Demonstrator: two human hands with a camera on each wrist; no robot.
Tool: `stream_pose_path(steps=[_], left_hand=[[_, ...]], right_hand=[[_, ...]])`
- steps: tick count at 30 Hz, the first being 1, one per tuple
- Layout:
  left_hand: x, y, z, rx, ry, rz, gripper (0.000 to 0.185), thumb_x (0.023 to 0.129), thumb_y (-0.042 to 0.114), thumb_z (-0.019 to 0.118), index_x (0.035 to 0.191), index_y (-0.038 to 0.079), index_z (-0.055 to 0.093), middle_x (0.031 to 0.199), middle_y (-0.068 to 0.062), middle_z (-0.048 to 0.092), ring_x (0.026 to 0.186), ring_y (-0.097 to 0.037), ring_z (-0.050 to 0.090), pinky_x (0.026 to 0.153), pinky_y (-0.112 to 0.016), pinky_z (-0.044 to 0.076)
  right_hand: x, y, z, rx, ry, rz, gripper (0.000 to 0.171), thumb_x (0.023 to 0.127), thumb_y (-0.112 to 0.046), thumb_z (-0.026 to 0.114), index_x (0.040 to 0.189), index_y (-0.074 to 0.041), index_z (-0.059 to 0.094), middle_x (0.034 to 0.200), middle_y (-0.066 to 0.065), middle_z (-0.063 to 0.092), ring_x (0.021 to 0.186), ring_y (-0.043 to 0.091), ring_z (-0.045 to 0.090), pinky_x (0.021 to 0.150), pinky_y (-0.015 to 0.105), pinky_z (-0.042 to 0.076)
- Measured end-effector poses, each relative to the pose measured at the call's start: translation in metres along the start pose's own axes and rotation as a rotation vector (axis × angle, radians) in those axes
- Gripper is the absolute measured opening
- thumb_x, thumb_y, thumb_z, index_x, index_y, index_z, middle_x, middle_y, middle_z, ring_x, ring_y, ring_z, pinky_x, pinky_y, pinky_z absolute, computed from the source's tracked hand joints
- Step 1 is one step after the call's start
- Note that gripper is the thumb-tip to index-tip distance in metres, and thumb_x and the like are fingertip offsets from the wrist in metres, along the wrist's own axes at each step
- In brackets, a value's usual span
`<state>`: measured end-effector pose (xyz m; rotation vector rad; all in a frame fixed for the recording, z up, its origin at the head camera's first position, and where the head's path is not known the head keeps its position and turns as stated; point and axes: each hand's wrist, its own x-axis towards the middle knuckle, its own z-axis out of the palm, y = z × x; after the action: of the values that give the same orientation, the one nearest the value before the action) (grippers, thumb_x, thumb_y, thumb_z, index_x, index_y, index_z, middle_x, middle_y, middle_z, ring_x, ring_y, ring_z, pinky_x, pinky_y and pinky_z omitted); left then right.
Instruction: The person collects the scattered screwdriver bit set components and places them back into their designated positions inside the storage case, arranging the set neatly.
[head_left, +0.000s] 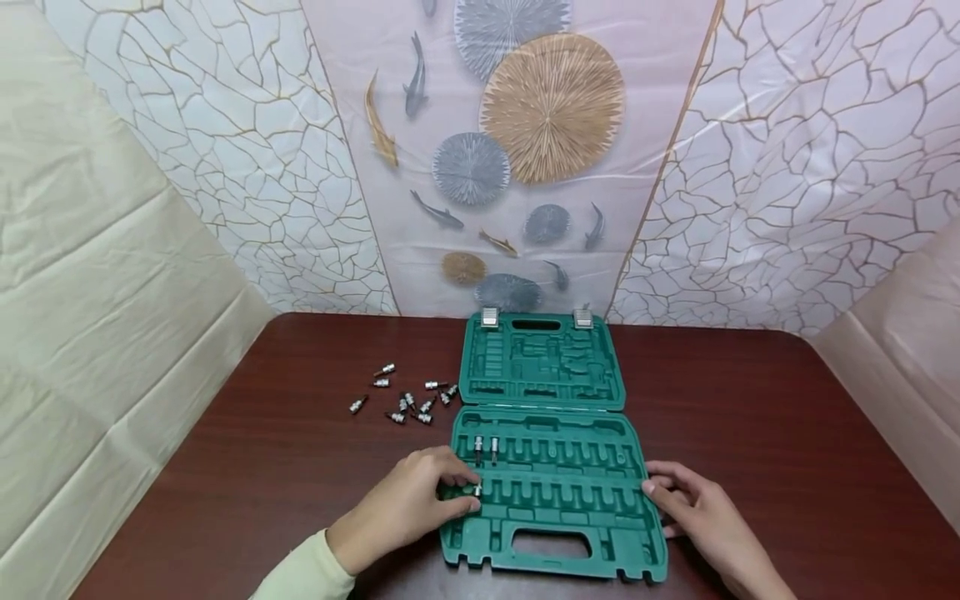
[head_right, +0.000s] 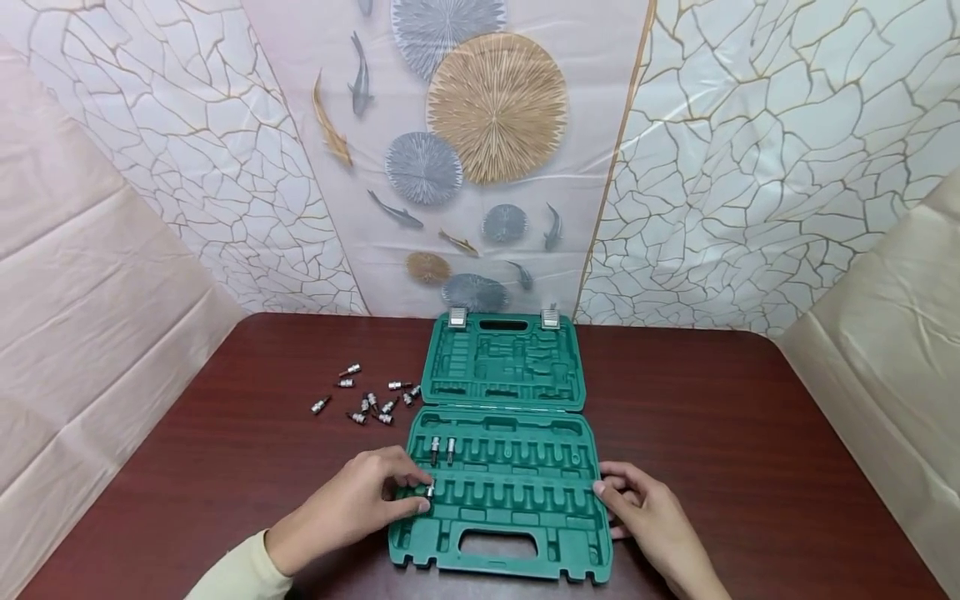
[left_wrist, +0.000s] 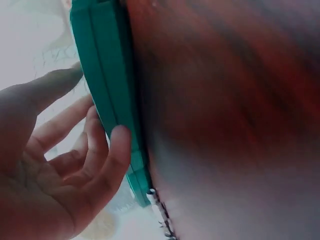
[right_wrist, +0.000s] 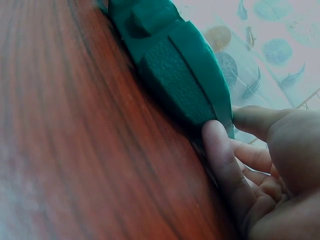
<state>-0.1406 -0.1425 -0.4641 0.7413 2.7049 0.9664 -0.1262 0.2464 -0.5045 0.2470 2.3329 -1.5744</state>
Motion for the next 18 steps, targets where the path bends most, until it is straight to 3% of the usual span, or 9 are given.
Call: stream_pose_path(steps=[3,9,14,18], left_hand=[[0.001,-0.004,-0.005,-0.036,0.035,-0.018,0.019,0.096,0.025,0.081,0.112,0.016,0.081,0.097,0.01,0.068,0.083,-0.001,0.062,0.071,-0.025,0.054],[0.003,-0.014,-0.019,0.029,0.194,-0.065,0.016,0.096,0.021,0.08,0.111,0.016,0.08,0.095,0.01,0.068,0.082,-0.003,0.065,0.072,-0.028,0.055],[0.005,-0.026,-0.037,0.104,0.291,-0.156,0.021,0.094,0.021,0.082,0.114,0.016,0.079,0.103,0.0,0.073,0.093,-0.015,0.069,0.081,-0.04,0.057],[0.009,-0.041,-0.05,0.15,0.32,-0.193,0.029,0.093,0.015,0.082,0.122,0.01,0.077,0.109,-0.008,0.073,0.1,-0.025,0.071,0.09,-0.051,0.056]], right_hand=[[-0.001,0.002,-0.001,0.006,0.003,0.005,0.066,0.107,-0.038,0.064,0.154,0.003,0.046,0.119,0.011,0.067,0.095,0.019,0.07,0.074,0.039,0.061],[-0.003,0.0,-0.002,-0.005,0.013,0.004,0.068,0.105,-0.041,0.066,0.154,0.002,0.047,0.119,0.012,0.067,0.096,0.02,0.07,0.075,0.038,0.061],[-0.002,0.001,0.0,-0.008,0.022,-0.017,0.066,0.106,-0.039,0.066,0.153,0.003,0.047,0.119,0.012,0.067,0.095,0.019,0.07,0.074,0.037,0.061],[-0.003,0.002,0.001,-0.009,0.025,-0.033,0.065,0.106,-0.036,0.065,0.153,0.004,0.047,0.119,0.012,0.067,0.094,0.017,0.07,0.073,0.037,0.061]])
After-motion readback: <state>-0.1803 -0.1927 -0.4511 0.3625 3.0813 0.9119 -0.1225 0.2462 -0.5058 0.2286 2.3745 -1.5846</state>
